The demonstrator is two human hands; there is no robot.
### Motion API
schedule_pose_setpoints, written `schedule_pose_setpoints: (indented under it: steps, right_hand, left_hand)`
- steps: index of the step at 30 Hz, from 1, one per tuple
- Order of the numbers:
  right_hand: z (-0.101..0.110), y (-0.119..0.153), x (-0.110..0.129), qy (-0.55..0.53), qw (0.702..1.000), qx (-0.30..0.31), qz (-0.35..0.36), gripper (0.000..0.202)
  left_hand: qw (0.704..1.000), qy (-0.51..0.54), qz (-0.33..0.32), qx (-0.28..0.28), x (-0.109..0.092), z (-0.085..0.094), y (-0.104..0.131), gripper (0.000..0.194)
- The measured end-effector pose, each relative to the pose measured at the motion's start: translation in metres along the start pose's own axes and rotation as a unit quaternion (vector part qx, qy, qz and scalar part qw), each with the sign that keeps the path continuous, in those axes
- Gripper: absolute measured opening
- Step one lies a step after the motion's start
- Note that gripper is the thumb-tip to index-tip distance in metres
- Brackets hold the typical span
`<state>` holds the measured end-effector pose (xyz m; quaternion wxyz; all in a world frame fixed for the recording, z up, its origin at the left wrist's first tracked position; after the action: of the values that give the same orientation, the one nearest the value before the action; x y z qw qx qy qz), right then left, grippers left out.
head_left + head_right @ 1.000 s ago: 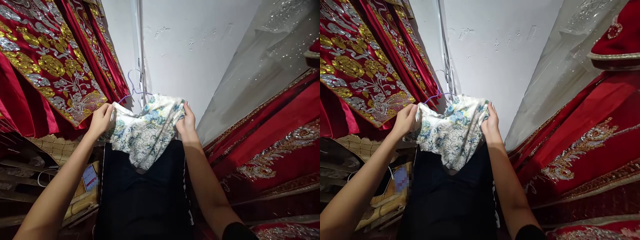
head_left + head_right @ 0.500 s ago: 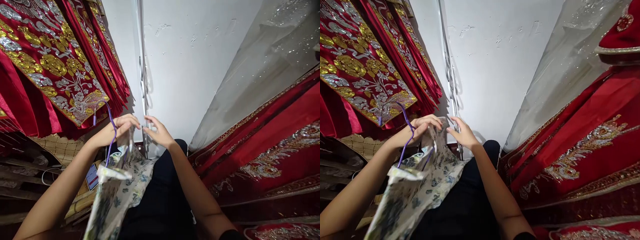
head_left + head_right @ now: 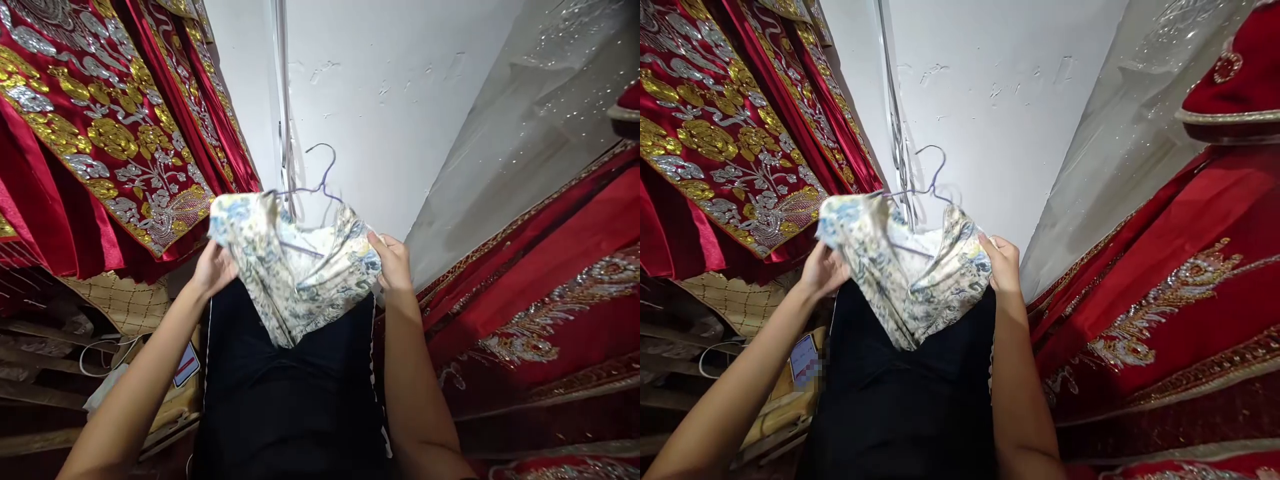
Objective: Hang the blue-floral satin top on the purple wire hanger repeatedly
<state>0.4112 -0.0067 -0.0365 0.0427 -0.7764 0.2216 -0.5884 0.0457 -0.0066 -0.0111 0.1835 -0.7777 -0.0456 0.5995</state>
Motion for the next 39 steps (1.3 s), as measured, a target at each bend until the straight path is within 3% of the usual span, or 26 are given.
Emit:
schedule_pose_setpoints:
  steps: [3, 7, 9, 12, 14, 16, 17, 19, 20, 21, 23, 25, 26, 29, 31, 35, 39]
  right_hand:
    - [-0.025, -0.012, 0.007, -0.018, 1.0, -0.004, -0.001, 0.044]
    - [-0.064, -0.014, 0.019, 0.036, 0.998, 0.048, 0.037, 0.046]
    - [-0.068, -0.01, 0.021, 0.073, 0.993, 0.079, 0.038, 0.049]
    - [-0.051, 0.0, 0.01, 0.107, 0.988, 0.113, -0.003, 0.048]
    - [-0.033, 0.01, -0.001, 0.122, 0.991, 0.05, 0.006, 0.043]
    - [-0.02, 0.025, -0.012, 0.145, 0.982, -0.102, 0.07, 0.039]
    - [-0.018, 0.035, -0.016, 0.162, 0.962, -0.188, 0.112, 0.039]
    - [-0.026, 0.058, -0.024, 0.189, 0.921, -0.297, 0.164, 0.038]
    - [-0.035, 0.068, -0.029, 0.194, 0.921, -0.298, 0.161, 0.034]
    - [-0.048, 0.077, -0.036, 0.186, 0.94, -0.252, 0.132, 0.029]
    - [-0.08, 0.092, -0.055, 0.152, 0.987, -0.051, 0.013, 0.026]
    - [-0.111, 0.107, -0.076, 0.135, 0.97, 0.155, -0.127, 0.038]
    - [-0.123, 0.113, -0.085, 0.134, 0.952, 0.213, -0.174, 0.042]
    - [-0.136, 0.121, -0.098, 0.14, 0.935, 0.248, -0.213, 0.045]
    - [-0.133, 0.121, -0.095, 0.127, 0.933, 0.259, -0.216, 0.045]
    - [-0.121, 0.117, -0.085, 0.102, 0.902, 0.338, -0.248, 0.042]
    - [-0.119, 0.119, -0.089, 0.137, 0.896, 0.336, -0.256, 0.042]
  left_hand:
    - [0.999, 0.018, 0.035, -0.02, 0.023, 0.007, 0.003, 0.059]
    - [0.983, -0.045, -0.024, -0.176, 0.04, 0.007, 0.017, 0.044]
    - [0.968, -0.045, -0.041, -0.245, 0.047, 0.007, 0.031, 0.043]
    - [0.951, -0.005, -0.021, -0.308, 0.059, 0.003, 0.056, 0.043]
    - [0.948, 0.016, 0.015, -0.317, 0.069, -0.002, 0.072, 0.044]
    - [0.95, 0.015, 0.052, -0.307, 0.076, -0.007, 0.082, 0.044]
    - [0.951, 0.006, 0.071, -0.301, 0.079, -0.01, 0.085, 0.044]
    - [0.946, -0.007, 0.108, -0.307, 0.082, -0.015, 0.089, 0.043]
    - [0.941, -0.004, 0.126, -0.313, 0.082, -0.017, 0.09, 0.042]
    - [0.937, 0.006, 0.14, -0.319, 0.082, -0.02, 0.091, 0.041]
    - [0.938, 0.043, 0.156, -0.308, 0.078, -0.025, 0.092, 0.038]
    - [0.949, 0.088, 0.158, -0.258, 0.074, -0.031, 0.093, 0.038]
    - [0.954, 0.11, 0.157, -0.232, 0.071, -0.034, 0.094, 0.038]
    - [0.956, 0.163, 0.163, -0.18, 0.067, -0.039, 0.095, 0.044]
    - [0.952, 0.186, 0.175, -0.172, 0.069, -0.04, 0.096, 0.047]
    - [0.943, 0.216, 0.194, -0.16, 0.077, -0.04, 0.095, 0.046]
    - [0.94, 0.239, 0.197, -0.143, 0.076, -0.043, 0.095, 0.044]
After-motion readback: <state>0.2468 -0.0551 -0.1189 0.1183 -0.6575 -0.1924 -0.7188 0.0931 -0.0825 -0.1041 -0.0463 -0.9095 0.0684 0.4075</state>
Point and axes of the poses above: each hand's wrist, its own y-axis away from the middle knuckle, its own z-axis out of the back of the hand, x = y × z, the point moved 2 cm from there along -y, towards the middle knuckle, and after that the axes turned 2 degrees about x, right-handed, at the moved point
